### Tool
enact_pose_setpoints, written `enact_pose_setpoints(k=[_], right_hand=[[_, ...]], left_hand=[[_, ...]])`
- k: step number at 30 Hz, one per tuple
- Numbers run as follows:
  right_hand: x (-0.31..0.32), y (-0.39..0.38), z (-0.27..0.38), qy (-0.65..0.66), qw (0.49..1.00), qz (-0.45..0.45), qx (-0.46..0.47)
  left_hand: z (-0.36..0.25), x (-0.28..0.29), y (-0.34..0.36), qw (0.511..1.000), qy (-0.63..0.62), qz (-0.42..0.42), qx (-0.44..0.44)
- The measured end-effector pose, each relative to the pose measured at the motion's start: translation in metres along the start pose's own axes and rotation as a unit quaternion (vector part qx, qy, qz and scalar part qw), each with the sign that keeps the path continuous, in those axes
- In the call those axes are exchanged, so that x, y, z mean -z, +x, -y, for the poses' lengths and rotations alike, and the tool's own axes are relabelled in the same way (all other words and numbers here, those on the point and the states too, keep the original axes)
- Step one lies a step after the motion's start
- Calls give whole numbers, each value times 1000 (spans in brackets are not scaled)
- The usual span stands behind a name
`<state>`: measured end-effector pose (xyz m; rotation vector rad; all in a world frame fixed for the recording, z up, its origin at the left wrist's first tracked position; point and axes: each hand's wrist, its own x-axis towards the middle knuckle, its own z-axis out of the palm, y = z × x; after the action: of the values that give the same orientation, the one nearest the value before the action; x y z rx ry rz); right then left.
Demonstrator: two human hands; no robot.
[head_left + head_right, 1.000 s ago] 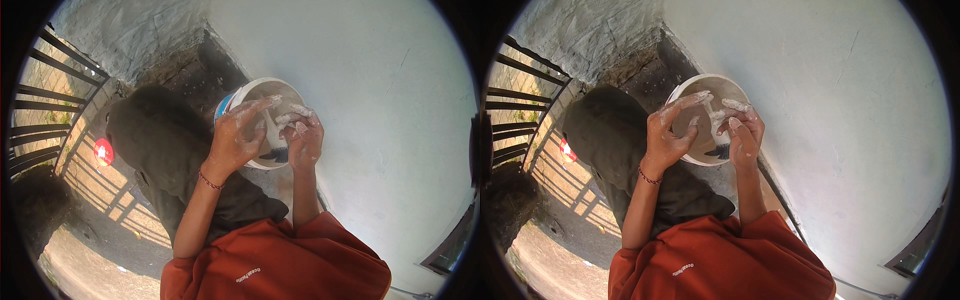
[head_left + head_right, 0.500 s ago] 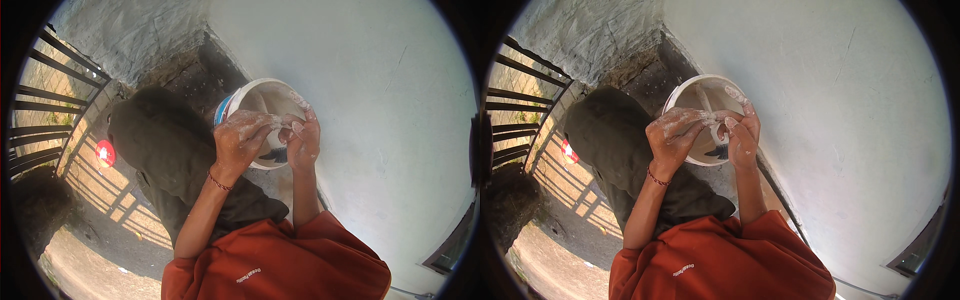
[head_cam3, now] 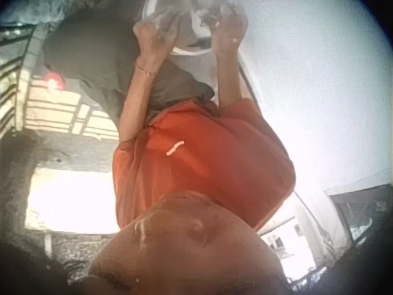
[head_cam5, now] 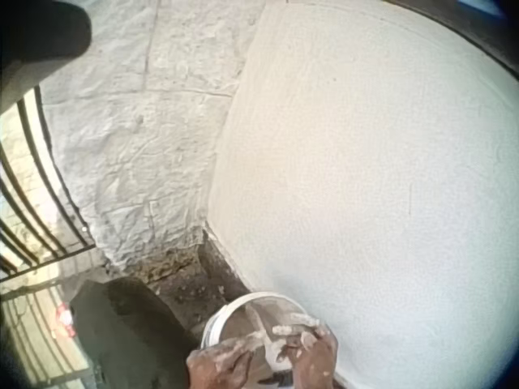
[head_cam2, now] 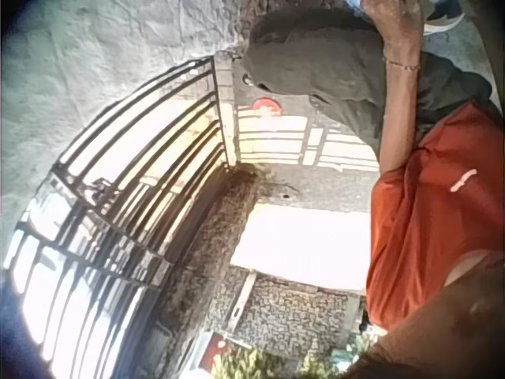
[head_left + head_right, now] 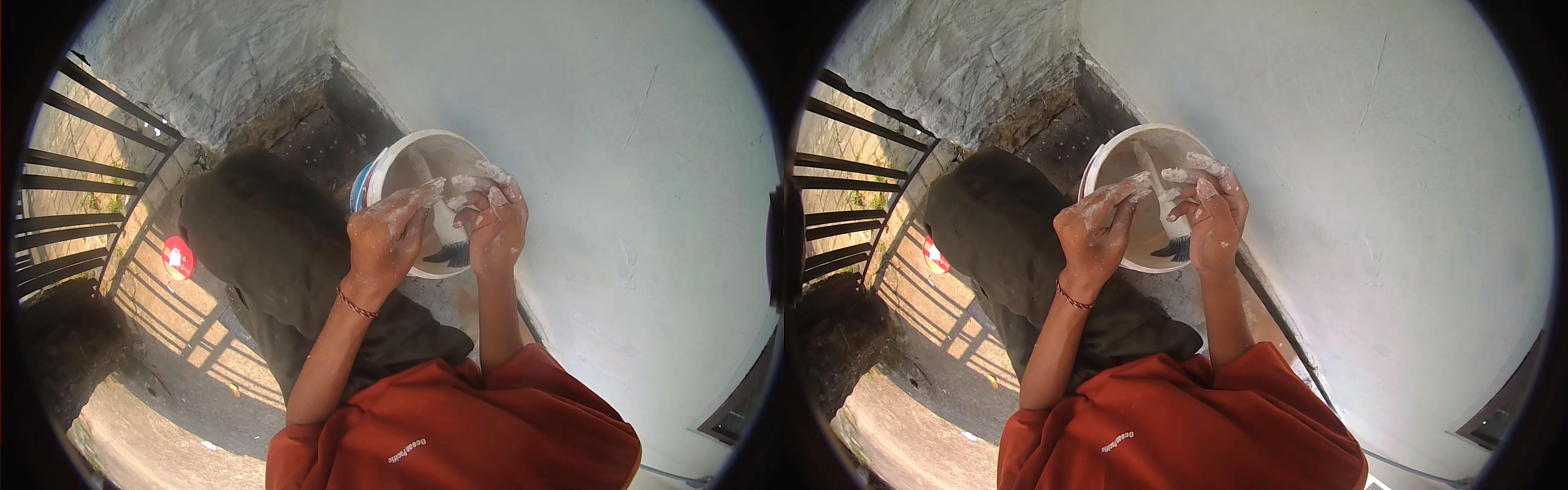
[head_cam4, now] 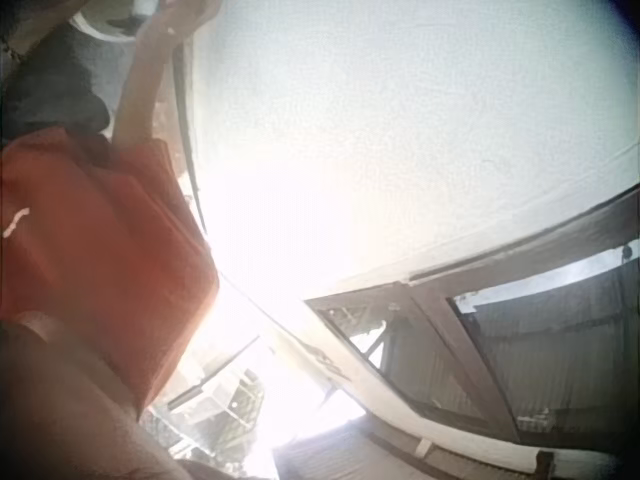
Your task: Mix white wall paint or primer in a bucket using a brush and hands.
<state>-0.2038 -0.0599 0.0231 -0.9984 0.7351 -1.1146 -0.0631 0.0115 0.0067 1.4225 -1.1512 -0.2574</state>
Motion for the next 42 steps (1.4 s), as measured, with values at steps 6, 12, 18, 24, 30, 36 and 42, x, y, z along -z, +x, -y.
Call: enact_pose_setpoints(k=[6, 12, 18, 24, 30, 36, 42], right_hand=[[1, -1, -2, 7, 1000, 5, 23], [-3, 0, -2, -6, 1000, -7, 26], [-2, -1, -5, -14, 1000, -9, 23], [5, -3, -8, -17, 1000, -2, 18], [-2, -4, -8, -60, 998, -28, 21], [-1, -5, -6, -23, 1000, -6, -5], [1, -6, -12, -29, 999, -34, -1]], left_hand=[[-4, 2, 6, 998, -3, 53, 17], [-4, -1, 5, 999, -1, 48, 25], [-3, -4, 8, 999, 11, 52, 3], [-4, 2, 7, 994, -1, 97, -50], [-4, 2, 11, 996, -8, 92, 9], [-5, 1, 29, 992, -29, 125, 2], [0, 1, 34, 982, 0, 173, -78]])
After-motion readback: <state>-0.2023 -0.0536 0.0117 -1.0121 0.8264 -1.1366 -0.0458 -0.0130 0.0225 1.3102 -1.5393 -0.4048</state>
